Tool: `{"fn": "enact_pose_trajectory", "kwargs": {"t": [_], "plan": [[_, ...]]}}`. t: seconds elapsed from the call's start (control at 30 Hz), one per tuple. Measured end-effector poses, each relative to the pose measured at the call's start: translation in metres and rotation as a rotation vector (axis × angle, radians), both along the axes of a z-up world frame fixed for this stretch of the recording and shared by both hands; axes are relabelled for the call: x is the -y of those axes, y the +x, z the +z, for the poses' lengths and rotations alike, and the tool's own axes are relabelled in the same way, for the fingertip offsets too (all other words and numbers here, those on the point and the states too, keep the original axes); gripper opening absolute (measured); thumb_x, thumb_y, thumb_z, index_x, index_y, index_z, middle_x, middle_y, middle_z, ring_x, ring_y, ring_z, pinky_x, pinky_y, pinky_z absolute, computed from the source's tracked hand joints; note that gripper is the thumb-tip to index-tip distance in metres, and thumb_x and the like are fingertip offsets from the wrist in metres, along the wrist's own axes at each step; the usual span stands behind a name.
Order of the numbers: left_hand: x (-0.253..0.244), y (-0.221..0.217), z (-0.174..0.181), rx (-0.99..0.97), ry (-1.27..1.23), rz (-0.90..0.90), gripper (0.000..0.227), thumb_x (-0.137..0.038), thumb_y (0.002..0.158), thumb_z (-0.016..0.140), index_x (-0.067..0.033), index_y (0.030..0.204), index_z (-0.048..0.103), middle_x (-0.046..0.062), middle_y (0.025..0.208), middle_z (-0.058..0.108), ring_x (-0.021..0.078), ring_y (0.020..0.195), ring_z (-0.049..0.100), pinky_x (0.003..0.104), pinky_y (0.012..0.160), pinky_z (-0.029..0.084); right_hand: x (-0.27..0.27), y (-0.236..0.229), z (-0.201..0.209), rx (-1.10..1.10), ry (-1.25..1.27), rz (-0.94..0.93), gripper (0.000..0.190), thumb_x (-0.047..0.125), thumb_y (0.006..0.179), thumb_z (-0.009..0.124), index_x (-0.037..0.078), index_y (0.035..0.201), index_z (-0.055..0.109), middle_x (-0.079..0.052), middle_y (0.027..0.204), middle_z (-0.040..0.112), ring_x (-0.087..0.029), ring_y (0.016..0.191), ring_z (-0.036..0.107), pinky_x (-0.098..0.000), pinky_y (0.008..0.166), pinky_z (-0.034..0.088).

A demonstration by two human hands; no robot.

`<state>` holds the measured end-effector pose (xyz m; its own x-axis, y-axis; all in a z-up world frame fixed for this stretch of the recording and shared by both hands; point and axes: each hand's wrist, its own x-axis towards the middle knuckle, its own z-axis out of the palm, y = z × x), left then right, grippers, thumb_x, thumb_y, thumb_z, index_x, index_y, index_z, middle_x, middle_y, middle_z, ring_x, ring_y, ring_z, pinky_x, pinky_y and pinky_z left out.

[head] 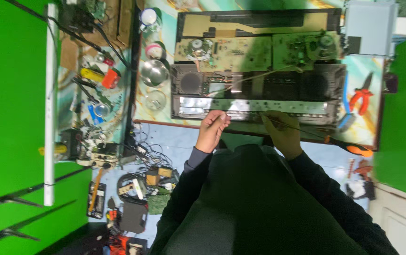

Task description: The person uses a screwdriver to remove screws from a disassembled electronic device on a workbench. They then use pliers to manipulate small components and wires within the device's chassis.

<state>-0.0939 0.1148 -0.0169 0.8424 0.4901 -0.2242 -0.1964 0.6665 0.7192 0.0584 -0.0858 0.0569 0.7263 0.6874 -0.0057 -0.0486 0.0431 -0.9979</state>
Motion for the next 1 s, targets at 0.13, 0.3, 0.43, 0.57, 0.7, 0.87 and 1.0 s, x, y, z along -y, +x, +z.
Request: {"fn": "enact_pose_trajectory", "kwargs": {"t": [0.13,0.3,0.43,0.57,0.7,0.87,1.0], "plan": [[-0.033,-0.029,0.004,-0.031,0.084,-0.109,0.025,-0.006,0.099,0.065,0.0007,0.123,0.063,0.011,0.107,0.072,0.0163,0.097,0.068,0.029,0.089,0.054,-0.027,-0.026,0.01,-0.012,-0.006,-0.034,0.015,0.004,0.102,0.064,-0.002,0.116,0.067,-0.01,0.109,0.077,-0.007,0.098,0.072,-0.0213,0.079,0.053],[-0.062,-0.051,-0.002,-0.119,0.193,-0.211,0.022,-0.01,0.104,0.062,0.0068,0.118,0.067,0.011,0.104,0.072,0.0157,0.094,0.068,0.029,0.087,0.055,-0.052,-0.046,0.01,0.03,-0.006,-0.094,0.016,0.004,0.103,0.065,-0.002,0.117,0.069,-0.01,0.108,0.077,-0.005,0.081,0.06,-0.0207,0.071,0.047],[-0.079,-0.053,-0.035,-0.109,0.191,-0.213,0.018,-0.007,0.105,0.066,0.0087,0.113,0.068,0.012,0.099,0.071,0.016,0.085,0.066,0.029,0.08,0.054,-0.062,-0.049,0.011,-0.03,-0.014,-0.105,0.018,0.005,0.102,0.065,-0.001,0.118,0.068,-0.01,0.107,0.078,-0.004,0.075,0.057,-0.0203,0.066,0.046],[-0.092,-0.039,-0.048,-0.147,0.178,-0.158,0.014,-0.006,0.103,0.068,0.0069,0.11,0.067,0.012,0.093,0.069,0.0154,0.08,0.064,0.028,0.074,0.051,-0.072,-0.039,0.013,0.091,0.042,-0.05,0.017,0.005,0.104,0.065,-0.002,0.119,0.068,-0.008,0.103,0.075,-0.006,0.09,0.067,-0.0213,0.077,0.051],[-0.099,-0.026,-0.029,-0.136,0.094,-0.175,0.021,-0.011,0.101,0.067,0.0039,0.115,0.068,0.011,0.097,0.072,0.0158,0.084,0.069,0.029,0.081,0.058,-0.078,-0.026,0.015,0.079,-0.042,-0.07,0.017,0.005,0.101,0.068,-0.003,0.115,0.071,-0.005,0.092,0.073,-0.005,0.077,0.061,-0.0205,0.067,0.047],[-0.108,-0.015,-0.02,-0.23,0.246,-0.204,0.027,-0.012,0.1,0.07,0.0048,0.121,0.069,0.016,0.106,0.075,0.0201,0.092,0.073,0.033,0.087,0.06,-0.091,-0.007,0.011,0.006,-0.035,-0.046,0.017,0.003,0.102,0.068,-0.004,0.117,0.071,-0.006,0.097,0.071,-0.011,0.089,0.063,-0.0237,0.078,0.05],[-0.112,-0.014,-0.025,-0.176,0.23,-0.2,0.029,-0.012,0.1,0.072,0.0045,0.123,0.066,0.017,0.113,0.074,0.0208,0.099,0.073,0.034,0.091,0.06,-0.103,0.004,0.011,-0.001,0.05,-0.006,0.017,0.002,0.102,0.064,-0.005,0.117,0.067,-0.01,0.109,0.075,-0.019,0.107,0.074,-0.0283,0.094,0.059]]}}
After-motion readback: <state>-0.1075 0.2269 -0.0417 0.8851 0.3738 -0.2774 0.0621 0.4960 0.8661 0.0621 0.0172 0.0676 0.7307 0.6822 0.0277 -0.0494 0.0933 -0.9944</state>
